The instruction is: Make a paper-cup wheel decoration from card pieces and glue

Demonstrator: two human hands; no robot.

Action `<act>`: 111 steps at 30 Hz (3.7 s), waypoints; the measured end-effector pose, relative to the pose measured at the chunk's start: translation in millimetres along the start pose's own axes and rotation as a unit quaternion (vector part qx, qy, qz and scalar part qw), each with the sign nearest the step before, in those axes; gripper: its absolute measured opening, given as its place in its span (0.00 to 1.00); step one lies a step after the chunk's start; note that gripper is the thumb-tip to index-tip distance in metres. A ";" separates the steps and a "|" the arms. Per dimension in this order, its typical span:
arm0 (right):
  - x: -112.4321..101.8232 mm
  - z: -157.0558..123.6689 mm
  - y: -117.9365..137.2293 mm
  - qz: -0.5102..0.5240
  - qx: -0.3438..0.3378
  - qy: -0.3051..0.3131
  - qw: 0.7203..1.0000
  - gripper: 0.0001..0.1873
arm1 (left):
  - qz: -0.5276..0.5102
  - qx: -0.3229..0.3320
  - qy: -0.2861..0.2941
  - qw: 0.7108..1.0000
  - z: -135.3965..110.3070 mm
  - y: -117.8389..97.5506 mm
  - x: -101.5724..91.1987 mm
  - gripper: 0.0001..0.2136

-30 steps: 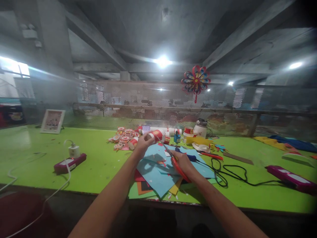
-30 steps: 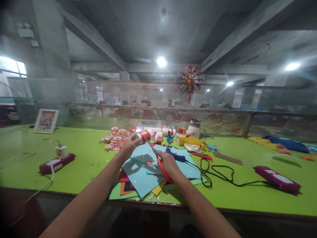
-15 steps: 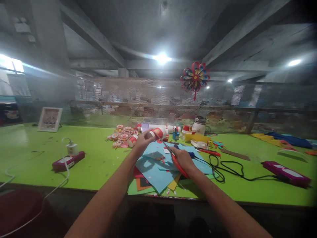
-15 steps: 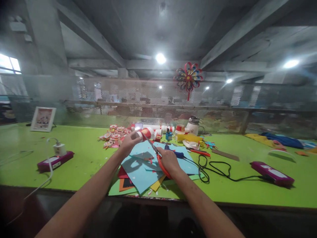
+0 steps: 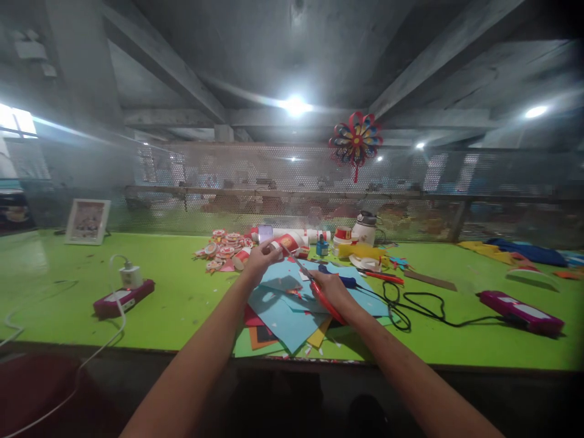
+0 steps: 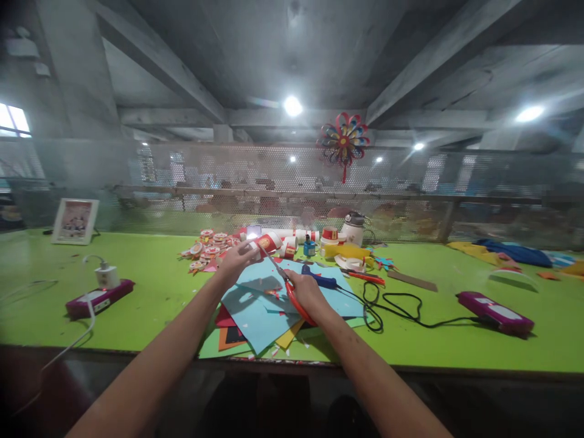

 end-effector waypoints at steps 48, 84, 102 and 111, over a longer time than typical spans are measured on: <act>10.5 -2.8 -2.4 -0.127 0.034 0.035 0.991 0.17 | -0.113 -0.069 0.035 0.991 -3.6 8.7 6.0 0.11; 11.1 1.0 -6.7 -0.053 0.014 0.004 0.998 0.15 | -0.115 -0.033 -0.001 0.993 -3.4 13.0 8.8 0.18; 5.3 -1.0 -1.4 -0.015 0.013 0.017 1.000 0.16 | -0.103 -0.046 -0.009 0.994 -3.4 10.6 1.3 0.11; 7.4 0.2 -5.6 0.010 0.001 0.018 1.000 0.17 | -0.073 -0.044 0.002 0.996 -4.0 7.8 4.4 0.16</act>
Point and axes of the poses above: each hand's wrist, its own z-axis towards the middle knuckle, its own x-axis out of the palm, y = z × x, the point moved 7 cm from there along z, towards the middle knuckle, and after that the axes turned 3 degrees about -z, right-handed, at the moved point
